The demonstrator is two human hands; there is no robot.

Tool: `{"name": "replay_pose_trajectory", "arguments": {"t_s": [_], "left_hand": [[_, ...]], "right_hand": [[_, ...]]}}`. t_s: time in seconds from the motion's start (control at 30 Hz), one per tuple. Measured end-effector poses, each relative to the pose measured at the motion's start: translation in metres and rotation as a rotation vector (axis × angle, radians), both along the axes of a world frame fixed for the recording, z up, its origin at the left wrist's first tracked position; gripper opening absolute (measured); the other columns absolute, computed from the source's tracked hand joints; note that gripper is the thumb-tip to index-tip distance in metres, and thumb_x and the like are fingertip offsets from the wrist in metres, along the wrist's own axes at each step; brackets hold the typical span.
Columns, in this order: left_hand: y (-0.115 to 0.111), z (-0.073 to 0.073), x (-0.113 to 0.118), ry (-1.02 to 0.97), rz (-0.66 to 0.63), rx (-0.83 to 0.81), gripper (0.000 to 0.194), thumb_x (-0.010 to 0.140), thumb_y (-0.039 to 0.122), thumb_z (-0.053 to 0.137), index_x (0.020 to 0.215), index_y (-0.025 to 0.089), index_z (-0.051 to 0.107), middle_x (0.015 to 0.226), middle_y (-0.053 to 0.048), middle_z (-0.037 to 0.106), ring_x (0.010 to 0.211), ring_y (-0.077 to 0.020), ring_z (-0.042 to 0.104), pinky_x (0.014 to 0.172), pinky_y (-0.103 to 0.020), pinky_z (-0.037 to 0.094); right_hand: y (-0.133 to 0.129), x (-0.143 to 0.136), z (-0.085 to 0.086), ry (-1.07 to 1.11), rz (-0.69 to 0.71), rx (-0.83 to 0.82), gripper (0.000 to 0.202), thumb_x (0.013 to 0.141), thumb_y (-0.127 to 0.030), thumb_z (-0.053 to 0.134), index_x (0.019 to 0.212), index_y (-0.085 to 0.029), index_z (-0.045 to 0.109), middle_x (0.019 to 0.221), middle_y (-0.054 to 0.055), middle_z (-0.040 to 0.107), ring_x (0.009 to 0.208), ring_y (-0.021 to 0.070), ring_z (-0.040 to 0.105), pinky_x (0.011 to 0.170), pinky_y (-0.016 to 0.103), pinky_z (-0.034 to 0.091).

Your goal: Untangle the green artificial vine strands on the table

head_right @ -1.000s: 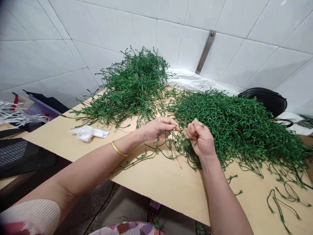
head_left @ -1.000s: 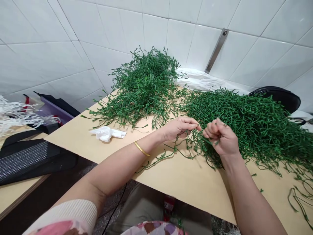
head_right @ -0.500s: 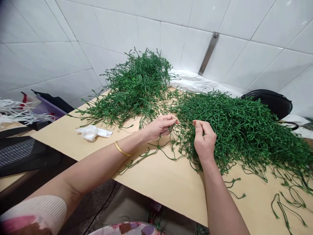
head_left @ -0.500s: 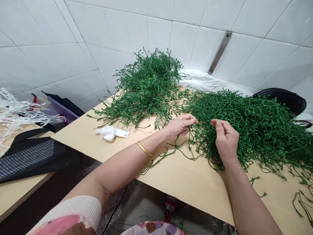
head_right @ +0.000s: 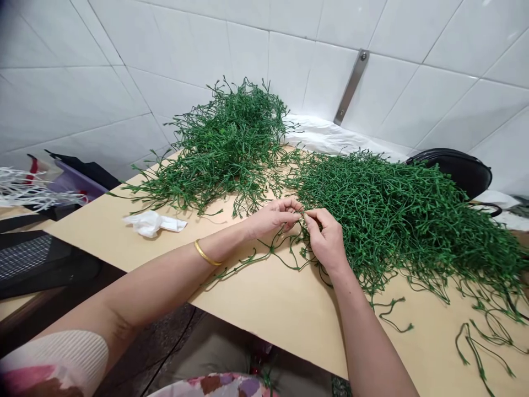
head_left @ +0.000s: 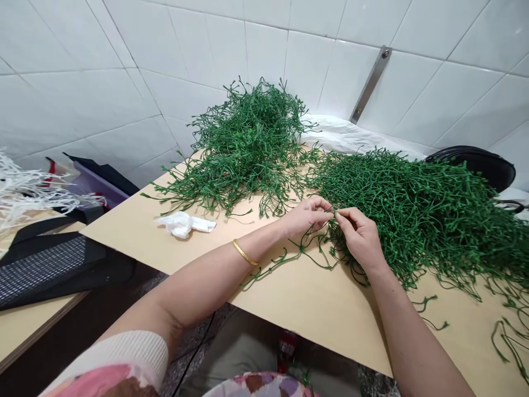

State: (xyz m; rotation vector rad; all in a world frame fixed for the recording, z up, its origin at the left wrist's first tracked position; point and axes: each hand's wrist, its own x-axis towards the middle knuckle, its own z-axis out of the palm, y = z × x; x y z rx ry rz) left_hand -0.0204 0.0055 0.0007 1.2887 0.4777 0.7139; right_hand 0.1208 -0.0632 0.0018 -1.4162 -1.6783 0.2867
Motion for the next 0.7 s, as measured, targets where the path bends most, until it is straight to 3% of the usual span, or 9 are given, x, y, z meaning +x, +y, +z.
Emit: {"name": "replay_pose_trajectory", "arguments": {"t_s": [0.13, 0.3, 0.47, 0.7], "left_hand": [[0.002, -0.004, 0.001, 0.053, 0.065, -0.035, 0.012, 0.064, 0.017, 0.06, 0.073, 0.013, 0.052, 0.048, 0.007, 0.04, 0.04, -0.003, 0.033, 0.042, -0.019, 0.025], [0.001, 0.003, -0.002, 0.173, 0.081, -0.02, 0.006, 0.062, 0.014, 0.056, 0.065, 0.013, 0.052, 0.041, 0.008, 0.034, 0.036, -0.0024, 0.025, 0.039, -0.019, 0.017], [-0.001, 0.007, -0.004, 0.164, 0.071, -0.047, 0.005, 0.062, 0.014, 0.054, 0.061, 0.014, 0.049, 0.04, 0.008, 0.032, 0.036, -0.0023, 0.024, 0.039, -0.019, 0.015], [0.0, 0.003, -0.005, 0.129, -0.009, -0.016, 0.01, 0.062, 0.019, 0.059, 0.063, 0.014, 0.051, 0.044, 0.008, 0.035, 0.039, -0.0024, 0.026, 0.042, -0.02, 0.018]], "right_hand": [[0.001, 0.001, -0.002, -0.225, -0.035, 0.083, 0.017, 0.085, -0.023, 0.043, 0.074, -0.017, 0.055, 0.074, 0.004, 0.054, 0.071, 0.0155, 0.05, 0.066, 0.029, 0.039], [0.002, -0.002, -0.007, -0.597, -0.114, 0.137, 0.017, 0.086, -0.022, 0.038, 0.078, -0.017, 0.053, 0.076, 0.006, 0.056, 0.076, 0.0194, 0.049, 0.073, 0.034, 0.034], [0.0, -0.006, -0.004, -0.5, -0.106, 0.06, 0.018, 0.087, -0.022, 0.035, 0.087, -0.017, 0.053, 0.072, 0.005, 0.059, 0.061, 0.0166, 0.049, 0.063, 0.029, 0.034], [0.001, 0.001, 0.001, -0.388, 0.036, -0.009, 0.02, 0.088, -0.027, 0.038, 0.09, -0.019, 0.056, 0.083, 0.005, 0.062, 0.073, 0.0164, 0.055, 0.066, 0.027, 0.035]]}}
